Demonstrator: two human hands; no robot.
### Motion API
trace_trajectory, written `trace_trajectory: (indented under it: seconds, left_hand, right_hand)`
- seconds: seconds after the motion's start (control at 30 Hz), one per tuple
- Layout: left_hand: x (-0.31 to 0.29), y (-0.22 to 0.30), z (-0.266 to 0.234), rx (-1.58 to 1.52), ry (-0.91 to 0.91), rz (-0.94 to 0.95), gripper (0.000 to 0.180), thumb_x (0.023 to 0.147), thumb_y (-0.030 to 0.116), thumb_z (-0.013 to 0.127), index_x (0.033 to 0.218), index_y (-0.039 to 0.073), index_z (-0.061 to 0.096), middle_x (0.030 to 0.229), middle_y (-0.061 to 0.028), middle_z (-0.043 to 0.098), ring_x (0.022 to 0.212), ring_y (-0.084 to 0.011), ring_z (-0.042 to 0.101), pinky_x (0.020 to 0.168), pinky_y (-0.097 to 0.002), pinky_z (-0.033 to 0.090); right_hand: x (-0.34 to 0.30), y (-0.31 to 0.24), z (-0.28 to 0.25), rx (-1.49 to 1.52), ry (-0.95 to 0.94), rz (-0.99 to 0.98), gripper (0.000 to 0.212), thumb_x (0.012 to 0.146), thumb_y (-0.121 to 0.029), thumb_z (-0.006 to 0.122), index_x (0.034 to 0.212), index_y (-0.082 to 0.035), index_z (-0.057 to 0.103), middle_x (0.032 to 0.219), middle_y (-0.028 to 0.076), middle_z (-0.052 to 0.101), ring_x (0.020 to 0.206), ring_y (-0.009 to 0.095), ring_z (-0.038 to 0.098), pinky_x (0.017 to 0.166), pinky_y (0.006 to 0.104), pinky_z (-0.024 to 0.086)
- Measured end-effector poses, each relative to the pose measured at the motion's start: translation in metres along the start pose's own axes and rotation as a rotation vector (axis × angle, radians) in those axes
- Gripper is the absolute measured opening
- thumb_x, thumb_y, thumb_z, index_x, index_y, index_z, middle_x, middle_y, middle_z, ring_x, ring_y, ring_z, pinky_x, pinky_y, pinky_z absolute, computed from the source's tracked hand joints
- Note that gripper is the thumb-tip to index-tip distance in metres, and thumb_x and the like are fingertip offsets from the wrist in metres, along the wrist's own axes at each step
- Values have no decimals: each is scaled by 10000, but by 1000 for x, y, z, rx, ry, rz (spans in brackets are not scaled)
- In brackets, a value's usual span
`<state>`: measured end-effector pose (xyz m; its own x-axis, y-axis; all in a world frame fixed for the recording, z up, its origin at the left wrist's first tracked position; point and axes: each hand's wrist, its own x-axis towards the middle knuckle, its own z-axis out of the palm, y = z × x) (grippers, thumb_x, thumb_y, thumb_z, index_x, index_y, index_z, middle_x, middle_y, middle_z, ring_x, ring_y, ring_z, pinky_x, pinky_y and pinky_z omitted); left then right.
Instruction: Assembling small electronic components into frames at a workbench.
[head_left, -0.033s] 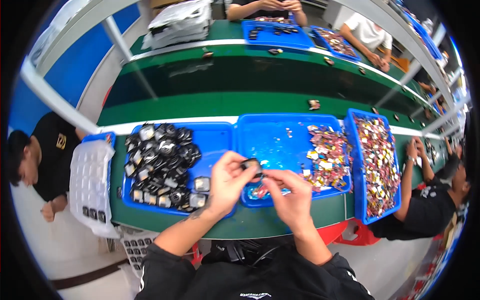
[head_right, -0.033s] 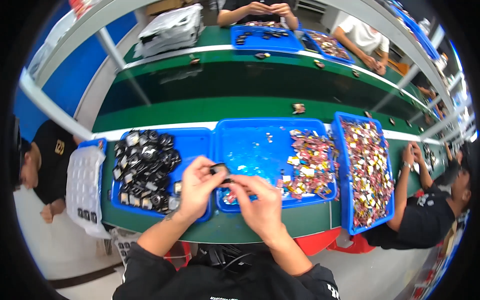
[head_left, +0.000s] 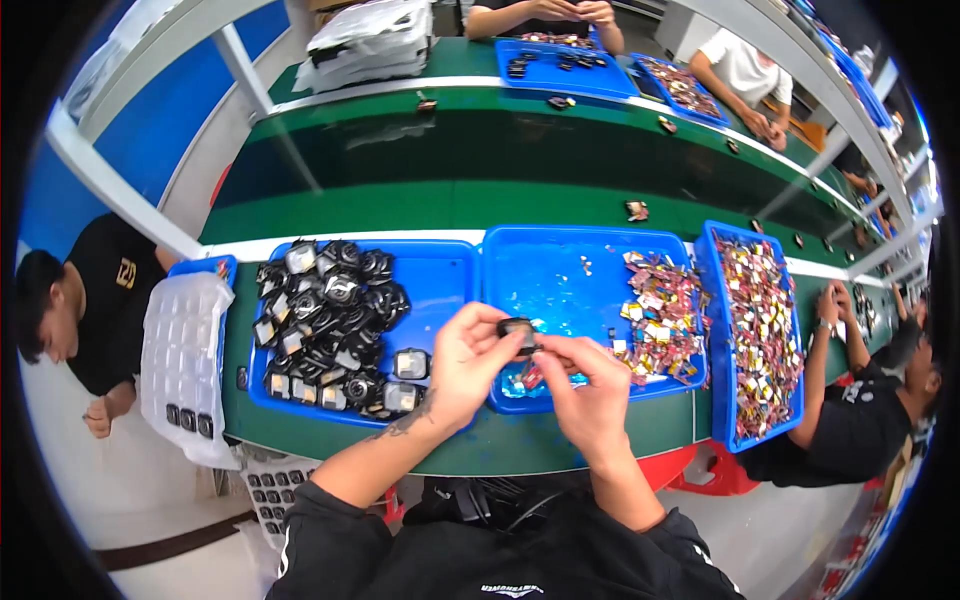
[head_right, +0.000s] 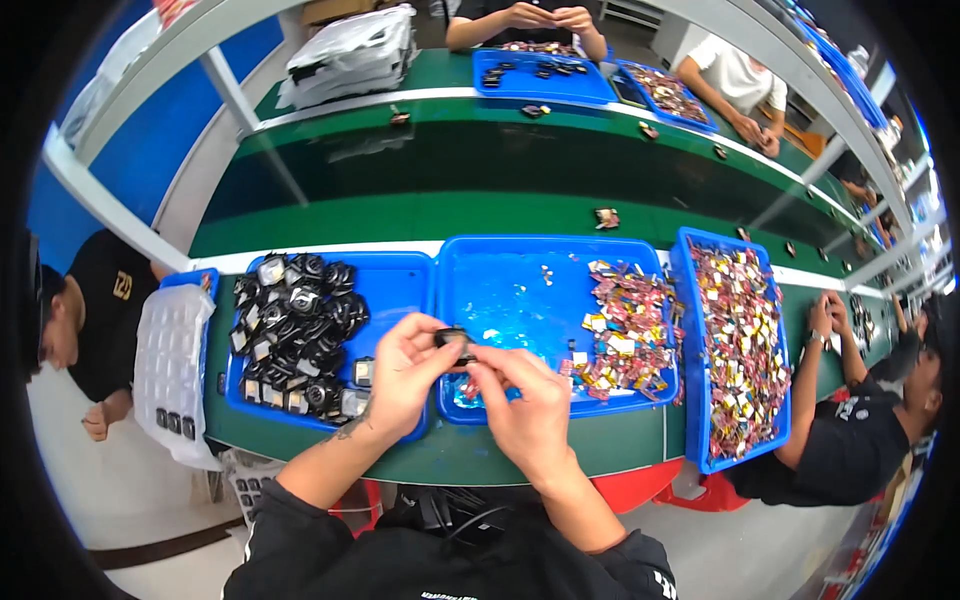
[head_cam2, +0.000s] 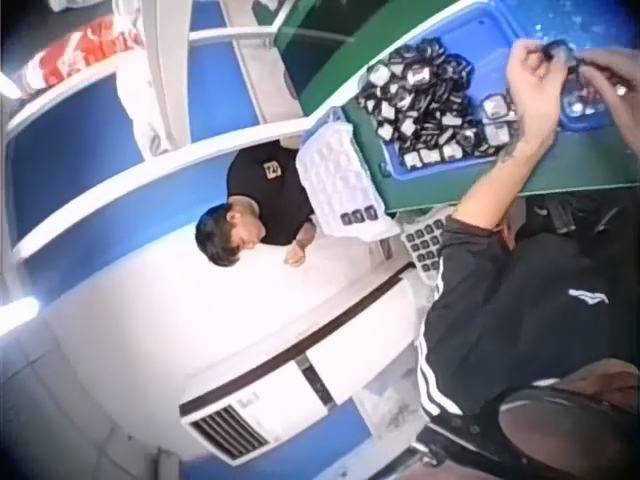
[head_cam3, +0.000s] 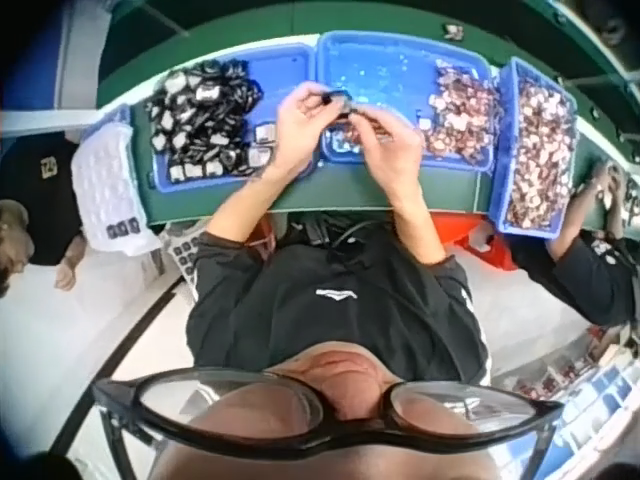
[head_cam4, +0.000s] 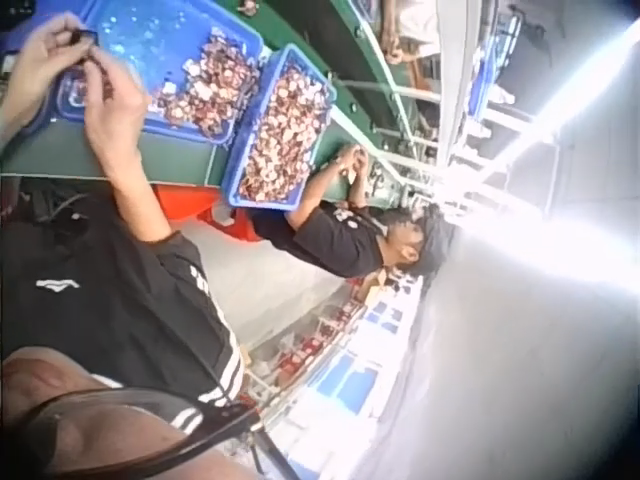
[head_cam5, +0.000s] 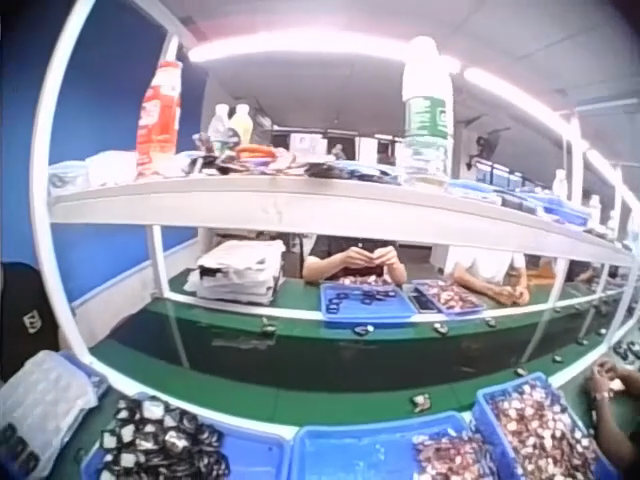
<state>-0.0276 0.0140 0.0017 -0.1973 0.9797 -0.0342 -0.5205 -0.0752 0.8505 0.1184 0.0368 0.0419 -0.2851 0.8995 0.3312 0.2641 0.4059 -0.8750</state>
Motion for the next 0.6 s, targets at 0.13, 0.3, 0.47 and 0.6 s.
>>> trace_trajectory:
  seconds: [0.13,0.3,0.47,0.6]
  left_hand:
    - [-7,-1,-3,13,-35,-36,207,915,-6,603,1115,-21,551,1061,-125,668,966,-154,651,848,-275,541]
    - [-10,4,-5,39,-70,-30,231,920,1,601,1143,-37,549,1124,-153,660,1010,-168,648,873,-285,538]
    - [-13,7,1,-27,-72,-41,274,922,5,602,1184,-44,538,1178,-168,645,1050,-179,641,908,-294,530]
    - [-14,9,0,-11,-123,-50,274,933,1,587,1194,-56,527,1173,-150,634,1086,-158,613,934,-281,501]
  right_hand:
    - [6,1,7,-78,27,-56,121,808,29,708,926,2,704,753,104,663,580,149,630,512,267,482]
    - [9,-4,6,-179,48,-144,123,798,30,715,915,-3,691,735,100,653,550,150,597,507,275,458]
    - [5,-6,3,-146,43,-135,137,796,31,716,924,-6,682,732,94,658,536,146,577,506,273,452]
    - [9,-11,1,-162,2,-70,107,800,33,712,899,3,685,736,99,664,552,131,589,514,266,459]
